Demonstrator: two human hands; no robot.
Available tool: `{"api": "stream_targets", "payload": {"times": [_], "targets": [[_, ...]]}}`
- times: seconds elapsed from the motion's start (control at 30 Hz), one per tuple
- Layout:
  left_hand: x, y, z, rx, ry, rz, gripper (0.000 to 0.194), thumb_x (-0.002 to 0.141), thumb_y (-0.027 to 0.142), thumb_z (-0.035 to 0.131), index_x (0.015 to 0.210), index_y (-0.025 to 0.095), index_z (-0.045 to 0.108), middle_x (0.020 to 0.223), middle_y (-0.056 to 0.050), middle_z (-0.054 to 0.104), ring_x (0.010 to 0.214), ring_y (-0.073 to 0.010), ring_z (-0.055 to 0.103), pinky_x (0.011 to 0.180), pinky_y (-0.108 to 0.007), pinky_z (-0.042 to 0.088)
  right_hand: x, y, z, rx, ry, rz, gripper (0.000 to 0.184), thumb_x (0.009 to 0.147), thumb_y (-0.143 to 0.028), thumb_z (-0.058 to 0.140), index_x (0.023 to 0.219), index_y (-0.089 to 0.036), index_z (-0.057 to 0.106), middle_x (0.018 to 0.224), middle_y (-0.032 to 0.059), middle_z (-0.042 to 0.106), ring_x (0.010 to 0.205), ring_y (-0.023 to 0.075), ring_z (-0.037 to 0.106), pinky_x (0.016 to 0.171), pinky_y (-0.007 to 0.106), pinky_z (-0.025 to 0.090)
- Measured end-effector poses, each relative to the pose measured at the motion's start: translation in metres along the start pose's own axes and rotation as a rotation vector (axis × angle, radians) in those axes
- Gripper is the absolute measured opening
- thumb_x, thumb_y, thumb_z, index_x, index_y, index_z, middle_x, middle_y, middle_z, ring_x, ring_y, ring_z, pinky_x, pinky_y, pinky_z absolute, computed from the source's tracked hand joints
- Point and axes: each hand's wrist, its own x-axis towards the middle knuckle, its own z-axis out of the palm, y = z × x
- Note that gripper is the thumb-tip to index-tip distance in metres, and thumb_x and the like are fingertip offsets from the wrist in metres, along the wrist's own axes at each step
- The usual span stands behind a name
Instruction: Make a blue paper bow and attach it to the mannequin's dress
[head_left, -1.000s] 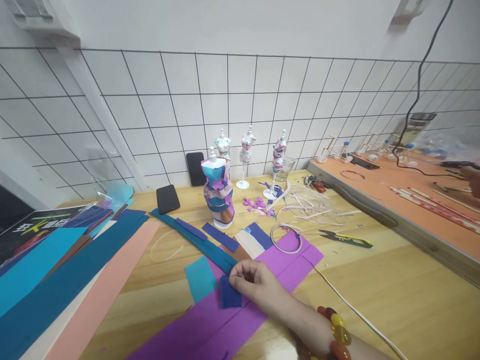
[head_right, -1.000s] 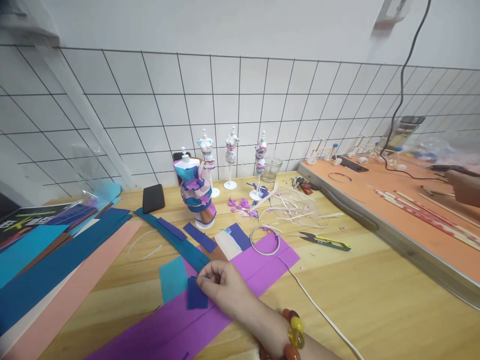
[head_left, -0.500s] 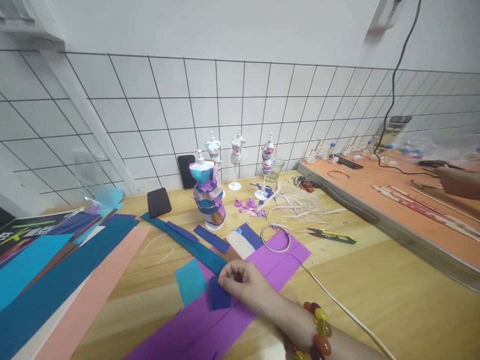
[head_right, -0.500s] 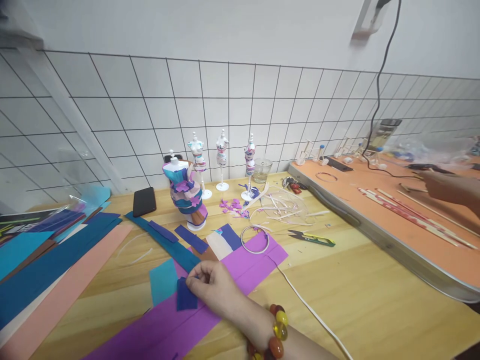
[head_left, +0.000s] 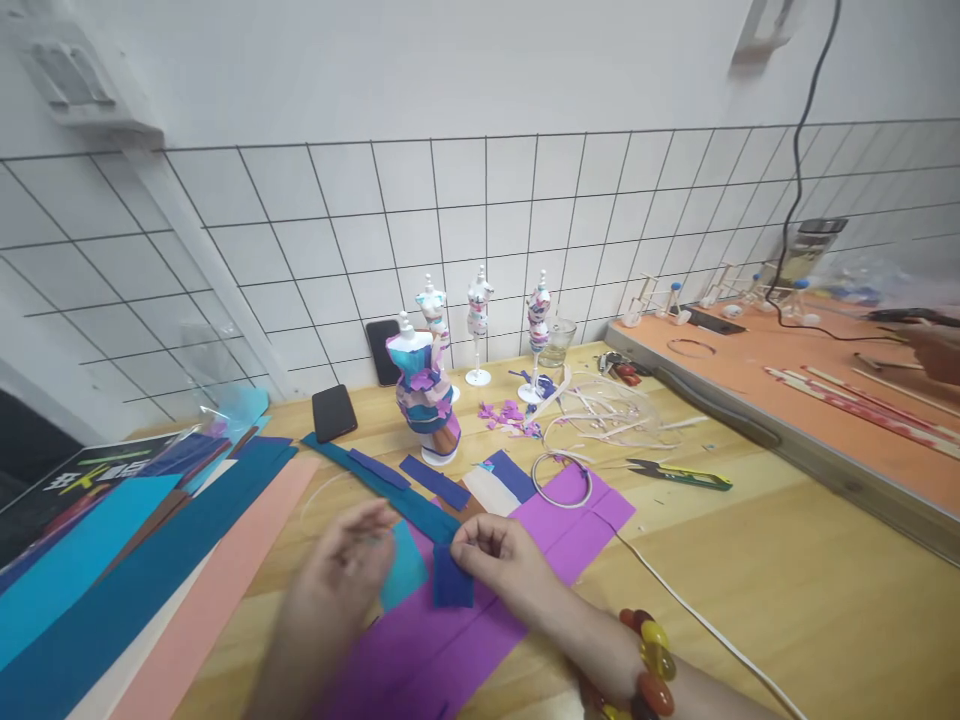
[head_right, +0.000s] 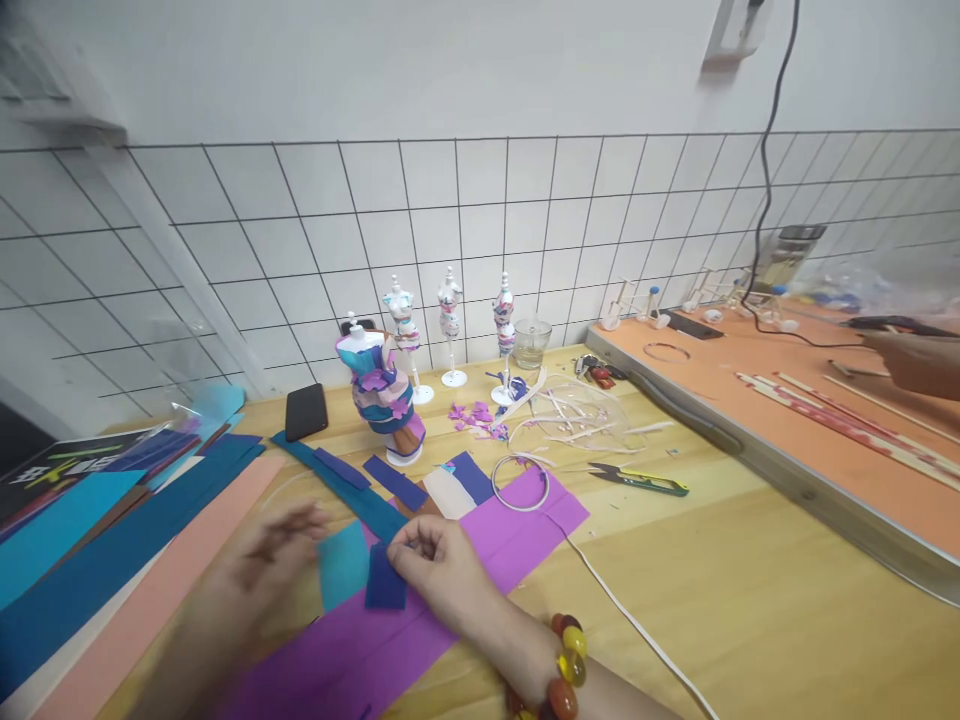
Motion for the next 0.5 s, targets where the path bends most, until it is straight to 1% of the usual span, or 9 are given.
{"api": "stream_targets", "payload": {"times": [0.03, 0.1, 0.17, 0.2, 0.27, 0.33, 0.43, 0.5], "targets": [[0.014, 0.008, 0.004, -0.030, -0.039, -0.032, 0.029, 0.083, 0.030, 0.052, 0.110, 0.019, 0.053, 0.110, -0.008, 0.057, 0.092, -0.0195, 0.057, 0.075, -0.036, 0.049, 0.000, 0.000, 0.000, -0.013, 0.004, -0.009, 0.024, 0.071, -0.039, 0.059, 0.064, -0.015, 0.054, 0.053, -0.0042, 0.049, 0.047, 0.0084, 0.042, 0.048, 0.021, 0.033], [0.037, 0.021, 0.014, -0.155, -0.147, -0.146, 0.036, 0.077, 0.034, 0.059, 0.109, 0.017, 0.055, 0.105, -0.009, 0.061, 0.093, -0.0205, 0.058, 0.077, -0.033, 0.049, -0.001, 0.000, -0.001, -0.053, 0.011, -0.022, 0.022, 0.071, -0.036, 0.059, 0.065, -0.015, 0.055, 0.051, -0.0053, 0.046, 0.046, 0.0079, 0.038, 0.046, 0.020, 0.030], [0.049, 0.027, 0.021, -0.320, -0.237, -0.283, 0.042, 0.068, 0.036, 0.066, 0.104, 0.015, 0.059, 0.096, -0.009, 0.065, 0.092, -0.0213, 0.059, 0.079, -0.030, 0.047, -0.002, 0.000, -0.001, -0.099, 0.017, -0.028, 0.018, 0.071, -0.032, 0.058, 0.066, -0.015, 0.057, 0.049, -0.0066, 0.042, 0.046, 0.0077, 0.035, 0.045, 0.020, 0.027], [0.052, 0.028, 0.023, -0.364, -0.268, -0.314, 0.040, 0.065, 0.035, 0.068, 0.099, 0.015, 0.062, 0.090, -0.007, 0.067, 0.088, -0.0205, 0.059, 0.076, -0.029, 0.047, -0.002, 0.000, -0.001, -0.120, 0.019, -0.030, 0.016, 0.071, -0.030, 0.058, 0.067, -0.015, 0.057, 0.048, -0.0068, 0.041, 0.046, 0.0077, 0.034, 0.044, 0.020, 0.026], [0.051, 0.027, 0.024, -0.420, -0.275, -0.356, 0.034, 0.060, 0.033, 0.072, 0.087, 0.014, 0.066, 0.076, -0.004, 0.068, 0.076, -0.0180, 0.060, 0.070, -0.027, 0.046, -0.003, 0.000, -0.001, -0.156, 0.015, -0.027, 0.014, 0.071, -0.027, 0.058, 0.069, -0.014, 0.059, 0.049, -0.0067, 0.041, 0.046, 0.0078, 0.033, 0.044, 0.020, 0.025], [0.048, 0.023, 0.022, -0.459, -0.255, -0.390, 0.031, 0.056, 0.031, 0.074, 0.082, 0.015, 0.068, 0.067, -0.002, 0.067, 0.067, -0.0159, 0.059, 0.064, -0.026, 0.045, -0.004, 0.000, 0.000, -0.201, 0.002, -0.034, 0.013, 0.072, -0.025, 0.057, 0.070, -0.013, 0.060, 0.050, -0.0058, 0.042, 0.046, 0.0080, 0.033, 0.045, 0.020, 0.026], [0.045, 0.019, 0.017, -0.506, -0.234, -0.428, 0.032, 0.052, 0.028, 0.077, 0.081, 0.016, 0.069, 0.063, 0.000, 0.066, 0.062, -0.0144, 0.058, 0.060, -0.025, 0.044, -0.007, 0.001, 0.001, -0.286, -0.025, -0.078, 0.014, 0.075, -0.024, 0.056, 0.071, -0.012, 0.063, 0.055, -0.0036, 0.046, 0.049, 0.0089, 0.037, 0.048, 0.021, 0.030], [0.045, 0.018, 0.015, -0.519, -0.240, -0.435, 0.026, 0.052, 0.026, 0.077, 0.075, 0.015, 0.069, 0.060, 0.000, 0.065, 0.058, -0.0129, 0.057, 0.058, -0.023, 0.043, -0.009, 0.002, 0.001, -0.319, -0.046, -0.110, 0.015, 0.076, -0.024, 0.056, 0.072, -0.012, 0.064, 0.057, -0.0023, 0.049, 0.052, 0.0097, 0.040, 0.049, 0.022, 0.032]]}}
